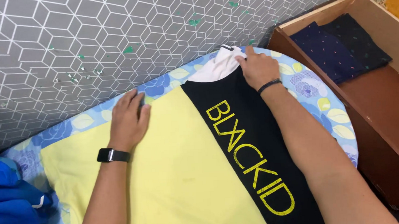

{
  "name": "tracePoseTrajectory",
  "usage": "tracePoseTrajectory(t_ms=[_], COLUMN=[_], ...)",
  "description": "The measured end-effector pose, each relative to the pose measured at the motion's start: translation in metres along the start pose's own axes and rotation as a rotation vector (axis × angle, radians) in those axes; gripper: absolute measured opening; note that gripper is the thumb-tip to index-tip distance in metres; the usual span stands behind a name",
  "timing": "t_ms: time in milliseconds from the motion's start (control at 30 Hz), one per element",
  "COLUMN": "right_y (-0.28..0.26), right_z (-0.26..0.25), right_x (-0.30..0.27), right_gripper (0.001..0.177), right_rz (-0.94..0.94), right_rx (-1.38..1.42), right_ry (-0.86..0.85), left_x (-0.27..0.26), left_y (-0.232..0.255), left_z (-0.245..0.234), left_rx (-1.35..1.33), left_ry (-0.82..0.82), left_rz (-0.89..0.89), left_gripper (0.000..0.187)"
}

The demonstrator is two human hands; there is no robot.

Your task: Folding a t-shirt on a bed

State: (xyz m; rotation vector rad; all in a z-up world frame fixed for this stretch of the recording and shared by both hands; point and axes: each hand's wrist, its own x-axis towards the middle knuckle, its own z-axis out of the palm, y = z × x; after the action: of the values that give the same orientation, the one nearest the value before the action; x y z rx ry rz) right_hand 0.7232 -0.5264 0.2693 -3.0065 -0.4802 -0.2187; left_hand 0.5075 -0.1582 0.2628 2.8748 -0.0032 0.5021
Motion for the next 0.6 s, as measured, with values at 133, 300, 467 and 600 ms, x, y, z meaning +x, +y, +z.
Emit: tracePoseTrajectory(t_ms=[133, 300, 467, 600], right_y=[0.008, 0.025, 0.044, 0.051], right_z=[0.006, 0.004, 0.023, 0.035], right_x=[0.0, -0.002, 0.007, 0.017], right_gripper=[0.061, 0.066, 0.063, 0.068], right_rz=[0.024, -0.068, -0.104, -0.04], right_rx=[-0.037, -0.087, -0.138, -0.161], right_ry=[0.108, 0.144, 0.265, 0.157], left_x=[-0.016, -0.036, -0.062, -0.101], left_y=[-0.033, -0.094, -0.103, -0.2], left_z=[-0.007, -0.019, -0.097, -0.089], left_rx=[0.033, 0.279, 0.022, 0.258], left_ry=[0.118, 0.172, -0.028, -0.422], left_rz=[-0.009, -0.023, -0.345, -0.745], left_gripper=[0.034, 0.031, 0.05, 0.095])
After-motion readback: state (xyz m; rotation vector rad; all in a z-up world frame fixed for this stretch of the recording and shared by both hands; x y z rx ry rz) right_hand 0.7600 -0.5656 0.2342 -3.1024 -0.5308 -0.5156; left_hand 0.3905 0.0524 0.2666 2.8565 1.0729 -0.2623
